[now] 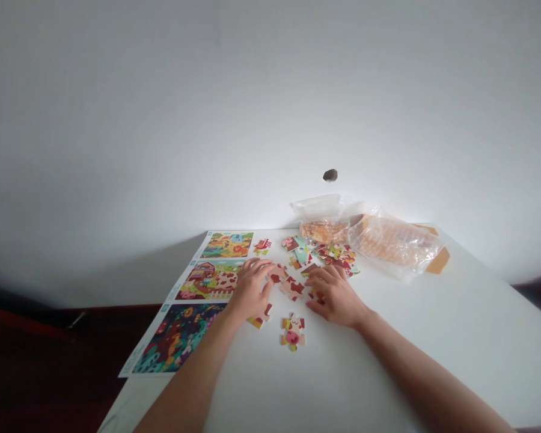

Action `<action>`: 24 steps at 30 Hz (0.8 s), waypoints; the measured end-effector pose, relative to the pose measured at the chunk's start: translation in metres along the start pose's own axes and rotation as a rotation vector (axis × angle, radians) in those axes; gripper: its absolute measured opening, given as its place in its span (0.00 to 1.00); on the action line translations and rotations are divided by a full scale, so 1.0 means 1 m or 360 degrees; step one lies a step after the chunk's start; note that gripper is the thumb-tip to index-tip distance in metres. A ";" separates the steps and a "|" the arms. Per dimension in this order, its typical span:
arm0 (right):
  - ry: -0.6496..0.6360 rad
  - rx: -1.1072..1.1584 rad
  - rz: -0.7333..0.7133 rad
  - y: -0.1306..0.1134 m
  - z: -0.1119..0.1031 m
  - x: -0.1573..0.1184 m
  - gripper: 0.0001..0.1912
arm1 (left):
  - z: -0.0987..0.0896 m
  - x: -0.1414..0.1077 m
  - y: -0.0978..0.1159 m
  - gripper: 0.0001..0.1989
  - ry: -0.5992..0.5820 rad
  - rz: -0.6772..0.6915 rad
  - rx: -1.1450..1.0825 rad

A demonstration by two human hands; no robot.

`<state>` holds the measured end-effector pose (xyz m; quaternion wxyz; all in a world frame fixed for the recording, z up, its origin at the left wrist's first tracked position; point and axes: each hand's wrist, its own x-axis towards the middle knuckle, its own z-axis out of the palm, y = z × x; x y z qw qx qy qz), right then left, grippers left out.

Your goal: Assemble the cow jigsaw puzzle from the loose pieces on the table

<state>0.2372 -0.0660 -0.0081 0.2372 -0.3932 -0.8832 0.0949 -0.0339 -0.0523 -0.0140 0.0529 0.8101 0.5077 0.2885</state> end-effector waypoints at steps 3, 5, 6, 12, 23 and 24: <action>-0.0013 0.0028 -0.0042 0.003 0.005 0.000 0.14 | -0.005 -0.007 -0.009 0.22 -0.0120 0.0019 0.0054; 0.0007 0.0034 -0.0030 0.007 0.006 -0.001 0.12 | -0.006 -0.009 -0.015 0.20 -0.0199 0.0003 0.0052; 0.0024 0.0030 -0.0010 0.010 0.006 -0.002 0.12 | -0.006 -0.009 -0.017 0.19 -0.0227 -0.0006 0.0041; 0.0064 -0.0003 0.0076 0.015 0.005 -0.005 0.10 | -0.006 -0.004 -0.016 0.16 -0.0236 -0.0066 -0.0063; 0.0330 -0.0051 0.0399 0.043 -0.018 -0.010 0.10 | -0.022 -0.009 -0.020 0.17 -0.0335 0.0131 0.0013; 0.0346 -0.0035 0.0455 0.049 -0.021 -0.012 0.10 | -0.022 -0.010 -0.019 0.20 -0.0372 0.0132 0.0029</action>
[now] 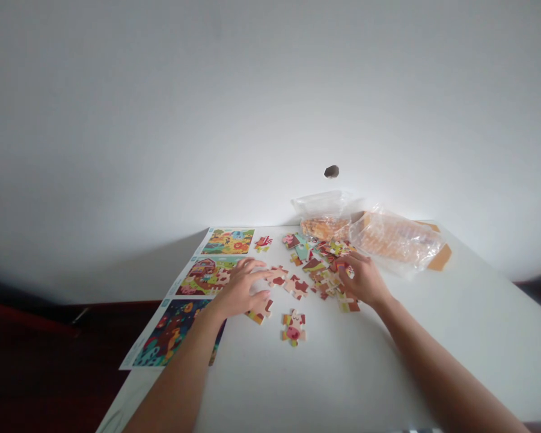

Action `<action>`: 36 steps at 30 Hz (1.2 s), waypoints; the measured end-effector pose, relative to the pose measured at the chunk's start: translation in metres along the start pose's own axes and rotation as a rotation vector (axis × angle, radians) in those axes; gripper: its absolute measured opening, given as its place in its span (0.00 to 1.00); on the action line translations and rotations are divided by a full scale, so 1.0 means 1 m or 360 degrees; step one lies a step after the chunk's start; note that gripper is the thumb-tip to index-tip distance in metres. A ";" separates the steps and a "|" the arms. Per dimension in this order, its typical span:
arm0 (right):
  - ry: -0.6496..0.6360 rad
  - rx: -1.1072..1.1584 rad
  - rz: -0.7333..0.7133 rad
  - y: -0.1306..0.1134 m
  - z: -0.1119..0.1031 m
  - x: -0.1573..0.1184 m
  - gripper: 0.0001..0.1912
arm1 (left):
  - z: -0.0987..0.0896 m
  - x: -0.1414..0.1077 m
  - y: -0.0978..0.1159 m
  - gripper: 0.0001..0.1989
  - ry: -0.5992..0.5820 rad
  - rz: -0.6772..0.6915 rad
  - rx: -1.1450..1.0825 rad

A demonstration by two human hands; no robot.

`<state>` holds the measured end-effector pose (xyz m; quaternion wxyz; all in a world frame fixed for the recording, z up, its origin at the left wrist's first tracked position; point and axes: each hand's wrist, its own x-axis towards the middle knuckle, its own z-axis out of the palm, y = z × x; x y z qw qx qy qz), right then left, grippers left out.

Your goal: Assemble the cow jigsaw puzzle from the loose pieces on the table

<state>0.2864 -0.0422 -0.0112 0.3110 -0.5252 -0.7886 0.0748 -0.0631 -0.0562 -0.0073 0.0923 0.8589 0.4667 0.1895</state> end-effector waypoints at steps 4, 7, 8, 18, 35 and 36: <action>0.0098 -0.0024 0.0275 0.015 -0.009 0.000 0.10 | 0.010 0.001 0.014 0.27 -0.0062 -0.0031 0.0009; -0.0057 -0.0024 0.0090 0.011 -0.010 -0.002 0.10 | 0.017 0.003 0.023 0.27 -0.0139 0.0021 -0.0010; -0.0155 -0.0030 -0.0023 0.008 -0.009 -0.002 0.12 | 0.019 0.003 0.025 0.28 -0.0164 0.0035 -0.0015; -0.0413 0.0048 -0.0254 0.010 -0.003 0.000 0.11 | 0.017 0.001 0.020 0.25 -0.0069 -0.0029 0.0029; -0.0678 0.0316 -0.0051 0.026 -0.034 -0.002 0.05 | 0.016 0.004 0.032 0.28 -0.0254 0.0061 -0.0056; -0.0675 0.0430 0.0005 0.026 -0.034 -0.002 0.07 | 0.016 0.004 0.032 0.28 -0.0252 0.0067 -0.0061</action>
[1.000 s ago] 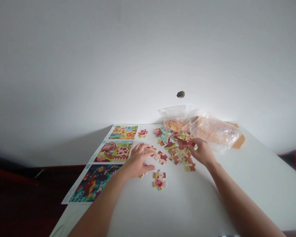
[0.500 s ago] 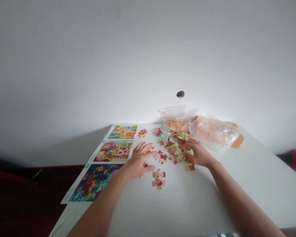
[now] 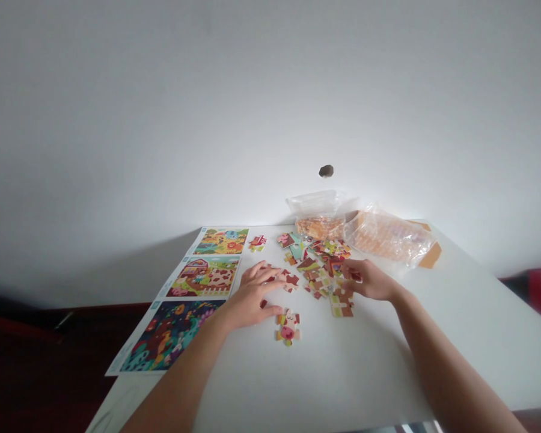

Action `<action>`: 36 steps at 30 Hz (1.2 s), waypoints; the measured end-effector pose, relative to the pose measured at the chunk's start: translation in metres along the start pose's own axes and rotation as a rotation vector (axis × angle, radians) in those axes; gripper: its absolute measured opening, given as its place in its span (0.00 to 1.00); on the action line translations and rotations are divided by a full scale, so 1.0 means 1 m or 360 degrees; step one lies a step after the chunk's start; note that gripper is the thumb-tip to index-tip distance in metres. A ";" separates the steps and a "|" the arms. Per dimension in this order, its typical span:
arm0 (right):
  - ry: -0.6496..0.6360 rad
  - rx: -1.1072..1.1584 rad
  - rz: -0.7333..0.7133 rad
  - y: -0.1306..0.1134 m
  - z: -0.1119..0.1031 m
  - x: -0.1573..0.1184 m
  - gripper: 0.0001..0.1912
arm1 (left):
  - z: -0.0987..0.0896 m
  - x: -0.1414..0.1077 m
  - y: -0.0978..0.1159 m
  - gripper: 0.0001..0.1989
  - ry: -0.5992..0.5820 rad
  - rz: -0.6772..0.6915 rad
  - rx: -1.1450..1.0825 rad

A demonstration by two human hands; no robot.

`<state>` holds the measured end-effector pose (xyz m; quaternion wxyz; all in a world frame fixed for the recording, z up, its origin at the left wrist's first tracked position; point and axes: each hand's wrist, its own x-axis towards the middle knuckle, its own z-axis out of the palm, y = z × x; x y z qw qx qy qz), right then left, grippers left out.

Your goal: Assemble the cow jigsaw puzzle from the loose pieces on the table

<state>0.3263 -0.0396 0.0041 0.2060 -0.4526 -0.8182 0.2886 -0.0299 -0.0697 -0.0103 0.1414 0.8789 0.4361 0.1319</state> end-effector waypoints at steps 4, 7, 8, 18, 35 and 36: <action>0.0210 0.0405 0.0135 0.004 0.010 0.007 0.13 | 0.002 0.001 -0.001 0.27 -0.0004 0.0036 -0.0022; 0.0424 0.0613 0.0192 0.009 0.027 0.016 0.16 | 0.002 0.001 -0.002 0.27 -0.0010 0.0047 -0.0033; 0.0475 0.0671 0.0223 0.009 0.033 0.018 0.16 | 0.002 0.001 -0.002 0.27 -0.0016 0.0045 -0.0034; 0.0250 -0.0238 -0.0293 -0.014 0.037 0.014 0.32 | 0.002 0.001 -0.001 0.29 -0.0006 0.0030 -0.0040; 0.0449 0.0007 -0.0177 -0.012 0.039 0.017 0.18 | 0.003 0.000 -0.003 0.34 -0.0051 0.0012 -0.0025; 0.0509 0.0062 -0.0133 -0.011 0.041 0.018 0.16 | 0.003 0.000 -0.003 0.34 -0.0052 0.0010 -0.0025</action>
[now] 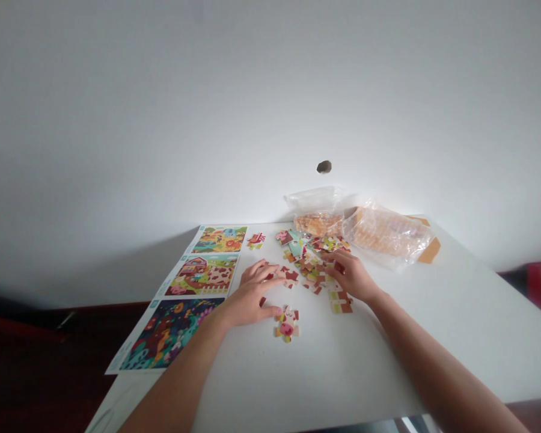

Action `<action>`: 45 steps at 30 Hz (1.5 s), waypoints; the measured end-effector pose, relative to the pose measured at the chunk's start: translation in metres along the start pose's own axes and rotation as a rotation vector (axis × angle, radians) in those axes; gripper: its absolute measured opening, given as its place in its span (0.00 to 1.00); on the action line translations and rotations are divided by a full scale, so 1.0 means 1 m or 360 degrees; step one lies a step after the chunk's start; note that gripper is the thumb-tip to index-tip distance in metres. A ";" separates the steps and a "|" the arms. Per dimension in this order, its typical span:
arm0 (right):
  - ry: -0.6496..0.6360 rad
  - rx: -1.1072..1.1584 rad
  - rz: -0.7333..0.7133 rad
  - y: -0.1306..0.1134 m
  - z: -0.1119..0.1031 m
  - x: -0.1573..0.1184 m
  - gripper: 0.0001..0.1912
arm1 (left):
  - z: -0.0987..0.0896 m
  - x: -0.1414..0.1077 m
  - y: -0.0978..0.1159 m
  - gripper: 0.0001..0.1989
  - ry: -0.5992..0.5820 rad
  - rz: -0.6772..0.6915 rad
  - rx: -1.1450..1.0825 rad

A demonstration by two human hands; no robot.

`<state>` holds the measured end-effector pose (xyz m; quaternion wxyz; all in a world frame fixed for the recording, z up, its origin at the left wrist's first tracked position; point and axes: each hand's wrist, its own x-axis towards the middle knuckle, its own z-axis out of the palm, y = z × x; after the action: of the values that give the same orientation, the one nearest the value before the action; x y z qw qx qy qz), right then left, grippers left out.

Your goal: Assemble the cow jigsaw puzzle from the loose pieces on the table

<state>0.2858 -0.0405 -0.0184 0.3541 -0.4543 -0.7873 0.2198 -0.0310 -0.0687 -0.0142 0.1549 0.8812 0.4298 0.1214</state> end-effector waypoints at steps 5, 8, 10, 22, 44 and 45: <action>0.0133 0.0530 0.0395 0.010 0.014 0.001 0.17 | 0.001 0.000 0.000 0.35 0.0008 0.0010 -0.0011; 0.0077 0.0603 0.0310 0.009 0.014 0.000 0.22 | 0.001 -0.001 0.000 0.36 0.0016 0.0015 -0.0022; 0.0053 0.0344 0.0135 0.004 0.010 -0.001 0.23 | 0.001 0.000 0.000 0.36 0.0010 0.0013 -0.0019; -0.0233 -0.0353 -0.0241 -0.005 0.009 0.000 0.31 | -0.004 0.001 0.006 0.38 -0.0137 0.0141 -0.0076; -0.0211 -0.0305 -0.0200 -0.016 0.015 -0.001 0.18 | -0.006 -0.001 0.005 0.40 -0.0221 0.0083 -0.0060; -0.0216 -0.0331 -0.0200 -0.017 0.014 -0.002 0.19 | -0.006 -0.001 0.003 0.41 -0.0204 0.0064 -0.0053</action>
<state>0.2665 -0.0507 -0.0173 0.2641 -0.4224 -0.8549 0.1447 -0.0311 -0.0703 -0.0073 0.1941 0.8930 0.3991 0.0750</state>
